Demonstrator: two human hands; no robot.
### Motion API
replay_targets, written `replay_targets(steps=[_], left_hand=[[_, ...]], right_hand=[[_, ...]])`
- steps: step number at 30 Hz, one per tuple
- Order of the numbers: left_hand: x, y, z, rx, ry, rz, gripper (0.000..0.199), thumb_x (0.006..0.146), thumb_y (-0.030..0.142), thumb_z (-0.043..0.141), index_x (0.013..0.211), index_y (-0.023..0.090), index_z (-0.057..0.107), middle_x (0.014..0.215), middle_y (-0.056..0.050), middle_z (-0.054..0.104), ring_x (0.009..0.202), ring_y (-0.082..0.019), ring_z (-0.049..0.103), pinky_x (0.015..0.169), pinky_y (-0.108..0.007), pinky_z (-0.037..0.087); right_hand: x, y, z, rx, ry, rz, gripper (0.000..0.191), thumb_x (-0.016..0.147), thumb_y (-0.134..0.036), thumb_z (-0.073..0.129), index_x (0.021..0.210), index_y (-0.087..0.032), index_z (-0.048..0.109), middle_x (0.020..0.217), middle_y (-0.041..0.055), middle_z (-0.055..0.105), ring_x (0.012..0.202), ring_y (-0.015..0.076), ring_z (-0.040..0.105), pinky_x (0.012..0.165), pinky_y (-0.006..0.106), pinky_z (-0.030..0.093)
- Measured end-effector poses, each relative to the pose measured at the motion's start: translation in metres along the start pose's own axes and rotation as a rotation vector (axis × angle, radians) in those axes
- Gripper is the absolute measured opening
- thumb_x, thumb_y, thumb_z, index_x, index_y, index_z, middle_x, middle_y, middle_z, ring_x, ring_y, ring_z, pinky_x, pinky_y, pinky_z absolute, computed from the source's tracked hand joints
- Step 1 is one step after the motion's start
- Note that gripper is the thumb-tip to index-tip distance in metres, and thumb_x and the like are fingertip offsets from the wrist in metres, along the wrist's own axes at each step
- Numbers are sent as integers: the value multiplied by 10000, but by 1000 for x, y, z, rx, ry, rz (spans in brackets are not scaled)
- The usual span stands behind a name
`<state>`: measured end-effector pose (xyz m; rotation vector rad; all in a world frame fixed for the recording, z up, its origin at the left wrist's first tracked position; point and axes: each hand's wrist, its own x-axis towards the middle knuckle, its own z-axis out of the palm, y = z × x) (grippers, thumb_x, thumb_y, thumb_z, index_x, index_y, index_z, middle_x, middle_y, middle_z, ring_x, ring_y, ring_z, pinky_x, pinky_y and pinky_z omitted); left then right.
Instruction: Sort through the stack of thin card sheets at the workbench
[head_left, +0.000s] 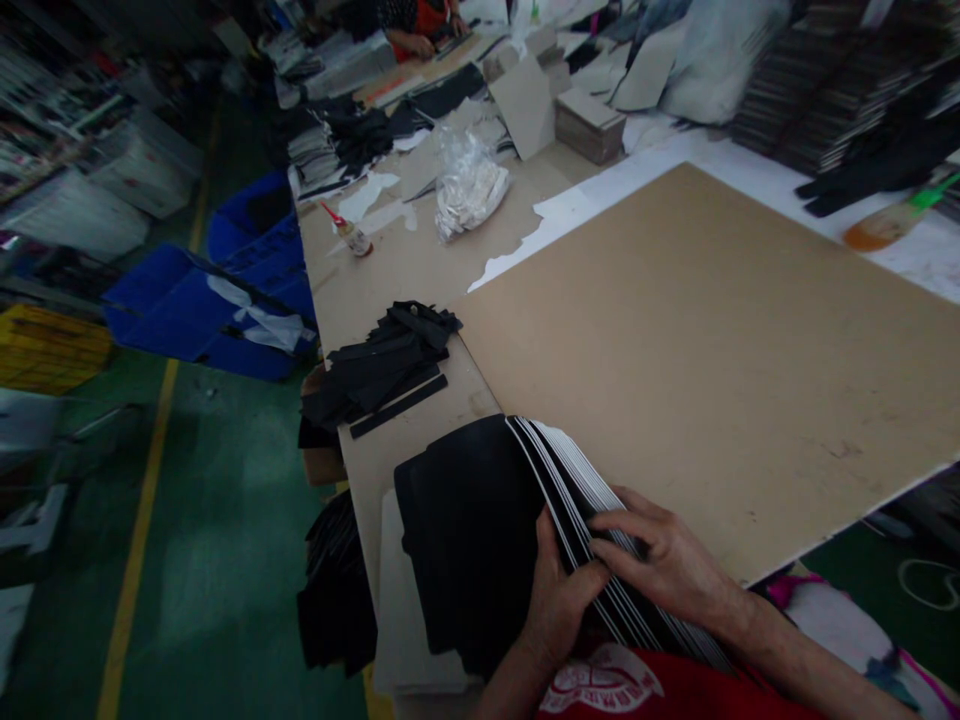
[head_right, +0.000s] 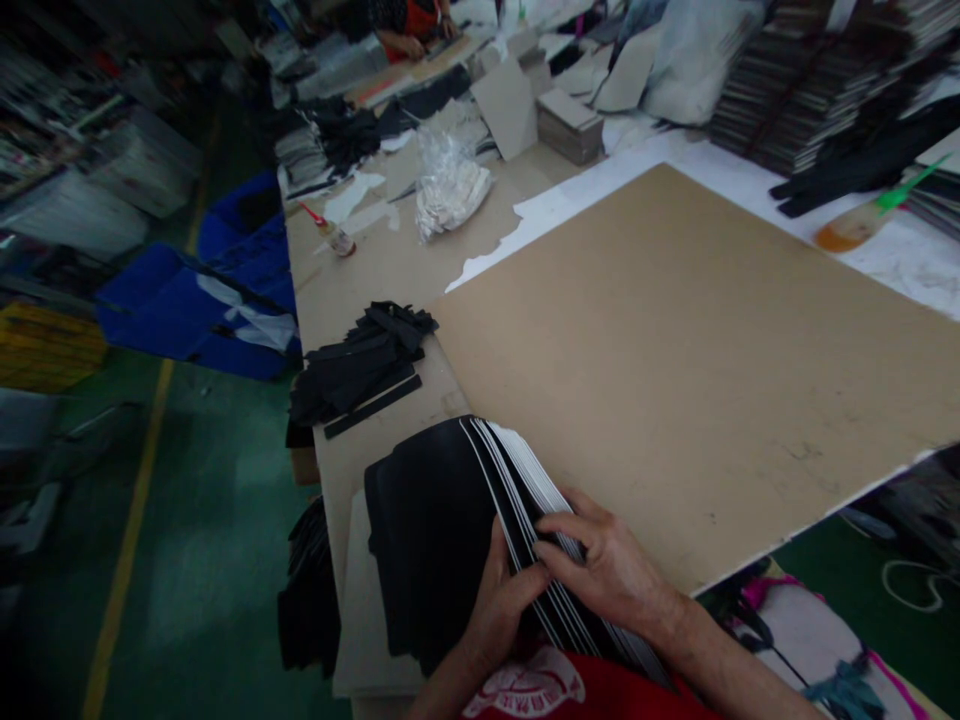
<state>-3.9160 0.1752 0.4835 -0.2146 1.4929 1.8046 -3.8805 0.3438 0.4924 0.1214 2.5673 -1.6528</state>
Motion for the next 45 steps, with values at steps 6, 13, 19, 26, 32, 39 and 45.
replay_targets(steps=[6,13,19,26,32,39,45], left_hand=[[0,0,1,-48,16,-16,854,677,353,809,1406,247,377,1266,-96,630,1158,-302,611,1039,-481,486],[0,3,2,-41,34,-39,838,674,303,803,1399,238,387,1265,-99,640,1141,-299,623,1031,-478,495],[1,3,3,-70,31,-78,878,648,258,782,1421,240,365,1231,-89,660,1092,-290,646,972,-463,536],[1,3,3,3,35,-4,919,658,363,833,1439,232,367,1344,-126,609,1226,-327,590,1094,-485,469],[1,0,2,-1,32,-5,942,644,339,840,1444,226,354,1352,-134,607,1214,-326,602,1088,-488,471],[-3,5,0,157,18,-5,511,861,329,611,1344,204,503,1320,-107,643,1225,-266,593,1124,-433,427],[-6,11,9,608,50,41,416,961,350,367,1240,165,613,1285,-159,674,1194,-290,616,1092,-456,427]], right_hand=[[-1,7,5,-21,16,34,141,951,-333,590,987,-268,710,1006,50,639,891,200,643,803,373,544],[1,2,4,-49,96,-6,201,906,-218,503,1034,-241,655,1010,39,644,904,175,655,798,325,547],[-2,6,4,-114,62,-77,366,897,-127,389,1134,-259,635,1162,67,593,914,168,656,780,333,550],[4,-17,6,-107,36,90,233,970,-377,511,951,-219,681,1100,92,570,920,223,649,813,402,548],[6,-12,19,-202,147,175,200,917,-347,518,888,-215,666,1101,85,570,815,210,638,765,397,533],[7,7,11,-247,186,175,205,829,-240,421,904,-203,607,946,59,574,757,200,604,721,366,486],[12,15,-3,-207,165,201,158,834,-261,418,916,-218,546,916,40,582,824,212,598,790,368,467]])
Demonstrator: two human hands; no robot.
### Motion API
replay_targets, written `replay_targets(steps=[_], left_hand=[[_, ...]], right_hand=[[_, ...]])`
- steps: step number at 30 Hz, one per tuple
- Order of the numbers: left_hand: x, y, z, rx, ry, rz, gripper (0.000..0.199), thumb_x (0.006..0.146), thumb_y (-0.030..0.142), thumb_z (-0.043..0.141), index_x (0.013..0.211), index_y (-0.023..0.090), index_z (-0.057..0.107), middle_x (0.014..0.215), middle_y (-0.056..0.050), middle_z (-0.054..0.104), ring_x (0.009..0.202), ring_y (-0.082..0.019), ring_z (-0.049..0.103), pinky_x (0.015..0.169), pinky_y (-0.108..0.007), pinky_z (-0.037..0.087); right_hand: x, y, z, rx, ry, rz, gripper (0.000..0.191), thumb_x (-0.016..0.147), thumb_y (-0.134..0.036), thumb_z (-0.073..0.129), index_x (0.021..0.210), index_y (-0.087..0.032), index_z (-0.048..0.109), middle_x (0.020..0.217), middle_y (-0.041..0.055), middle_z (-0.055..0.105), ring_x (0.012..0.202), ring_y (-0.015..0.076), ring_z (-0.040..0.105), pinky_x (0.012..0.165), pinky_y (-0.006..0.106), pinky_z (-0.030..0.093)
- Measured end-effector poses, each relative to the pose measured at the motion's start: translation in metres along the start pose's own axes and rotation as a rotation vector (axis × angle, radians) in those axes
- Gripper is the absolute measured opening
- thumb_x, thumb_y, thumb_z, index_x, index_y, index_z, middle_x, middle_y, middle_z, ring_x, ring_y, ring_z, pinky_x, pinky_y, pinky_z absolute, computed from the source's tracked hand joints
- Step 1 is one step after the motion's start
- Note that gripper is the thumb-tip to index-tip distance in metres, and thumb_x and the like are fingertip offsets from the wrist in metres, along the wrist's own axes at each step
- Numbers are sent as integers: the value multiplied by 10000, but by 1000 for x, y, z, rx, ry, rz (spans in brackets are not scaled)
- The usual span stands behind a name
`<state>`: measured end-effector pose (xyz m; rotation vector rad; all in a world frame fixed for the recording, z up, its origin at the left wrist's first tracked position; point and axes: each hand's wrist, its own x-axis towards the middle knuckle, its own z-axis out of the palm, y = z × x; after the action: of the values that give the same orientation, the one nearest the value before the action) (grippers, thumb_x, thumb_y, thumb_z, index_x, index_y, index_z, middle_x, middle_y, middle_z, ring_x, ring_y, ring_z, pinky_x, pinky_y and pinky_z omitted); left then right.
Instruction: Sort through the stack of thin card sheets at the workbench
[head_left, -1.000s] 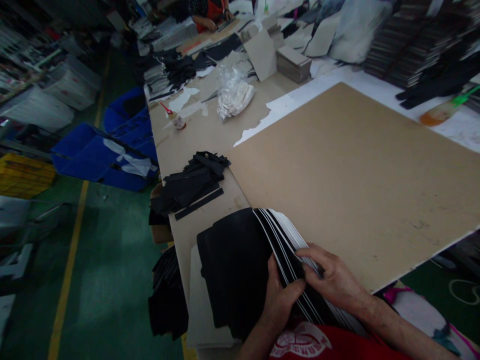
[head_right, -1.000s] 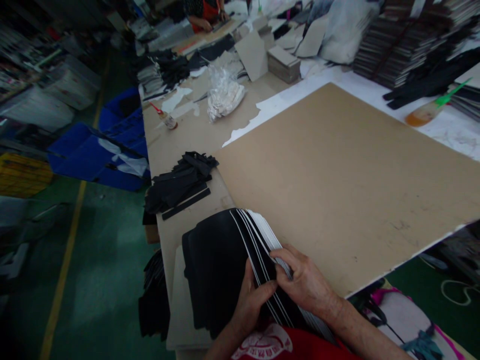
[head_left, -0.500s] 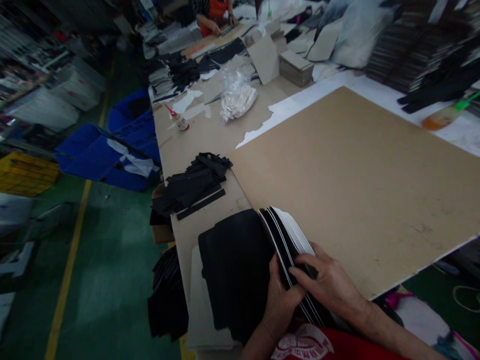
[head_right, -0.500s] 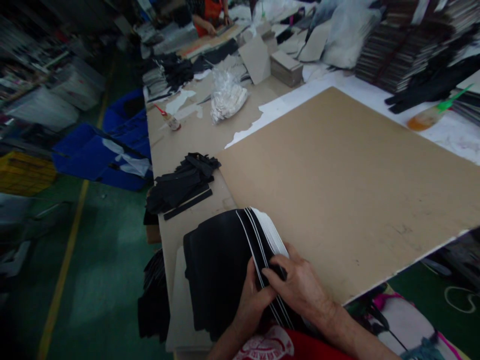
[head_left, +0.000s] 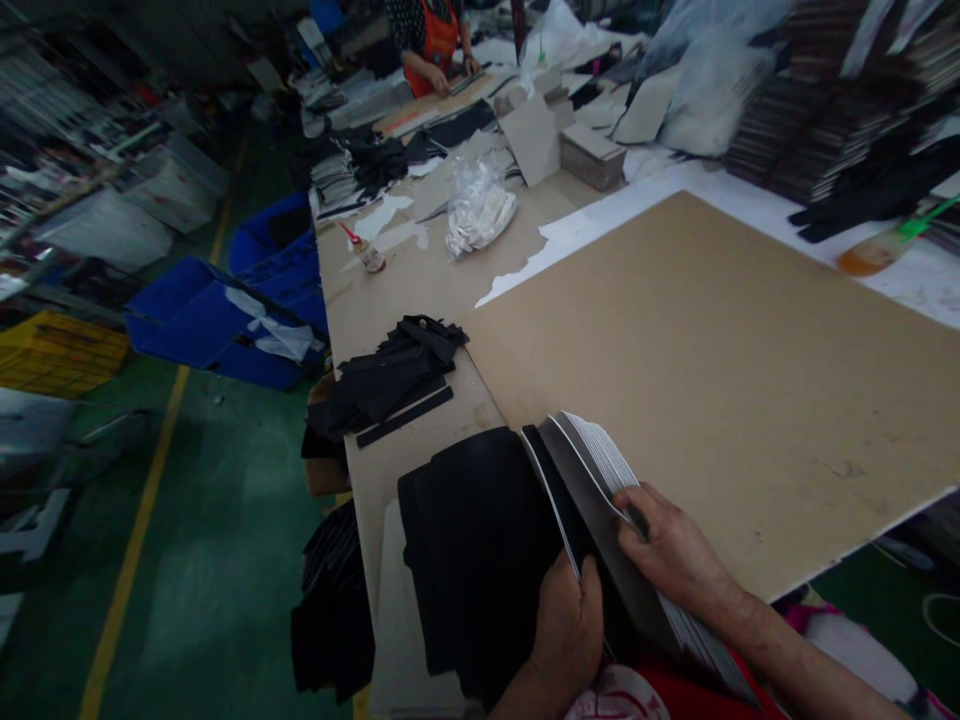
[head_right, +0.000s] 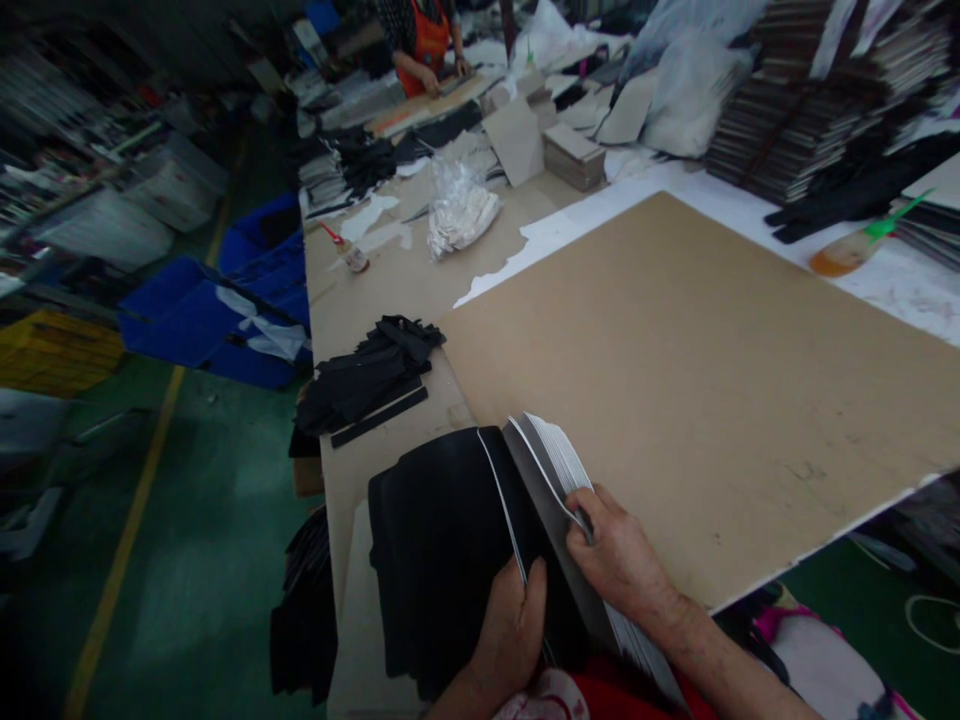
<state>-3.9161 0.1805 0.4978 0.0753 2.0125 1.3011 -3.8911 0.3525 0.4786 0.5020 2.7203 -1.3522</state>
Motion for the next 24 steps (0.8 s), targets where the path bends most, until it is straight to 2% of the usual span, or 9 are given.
replay_targets(steps=[4,8,10,12,14,16,19,22,24], left_hand=[[7,1,15,92,-64,70,455,913,274,425,1345,183,537,1245,-146,701,1114,-300,664,1025,-453,471],[16,-3,35,85,-132,-36,816,789,326,641,1519,169,312,1421,-167,581,1298,-355,554,1144,-503,378],[17,-4,43,72,-164,-101,981,715,365,730,1543,167,241,1532,-173,450,1386,-370,451,1190,-525,314],[15,-5,48,50,-185,-124,1028,703,417,748,1546,160,219,1536,-182,410,1355,-358,453,1163,-511,351],[13,-8,51,43,-179,-137,939,752,442,697,1530,148,259,1422,-178,481,1211,-314,529,1082,-479,429],[13,-14,53,75,-157,-106,833,757,353,671,1490,128,345,1280,-154,531,1075,-268,553,1020,-448,464],[12,-22,55,140,-141,-6,806,664,173,654,1437,113,434,1241,-142,521,1052,-250,537,1003,-421,465],[9,-24,54,154,-172,29,736,646,151,649,1371,143,524,1192,-124,553,1016,-247,560,954,-419,487],[5,-25,49,187,-173,44,575,657,145,647,1231,171,635,1083,-100,610,964,-249,586,908,-424,504]], right_hand=[[10,9,-10,56,-9,97,188,798,-326,443,917,-225,548,879,23,606,796,217,595,775,358,461],[20,30,-18,197,-61,283,251,734,-385,501,940,-244,527,609,-67,489,569,183,488,580,304,400],[23,42,-23,272,-73,316,294,706,-382,526,965,-243,521,611,-76,509,583,181,503,570,291,401],[23,52,-29,311,-80,315,350,722,-399,527,1029,-230,529,703,-53,601,671,199,573,629,302,453],[21,60,-35,381,-89,334,411,789,-474,508,1106,-213,539,860,-6,675,826,233,634,745,343,503],[18,67,-39,485,-101,370,531,842,-598,473,1184,-198,537,1074,58,684,1025,274,631,880,401,505],[16,75,-38,558,-122,385,828,738,-679,593,1361,-158,436,1380,158,533,1239,332,526,1036,461,436],[19,82,-33,466,-108,388,1169,570,-554,743,1514,-93,229,1477,227,407,1320,372,443,1125,489,346],[21,86,-31,438,-92,396,1204,555,-493,748,1539,-96,179,1487,227,392,1326,372,437,1141,489,323]])
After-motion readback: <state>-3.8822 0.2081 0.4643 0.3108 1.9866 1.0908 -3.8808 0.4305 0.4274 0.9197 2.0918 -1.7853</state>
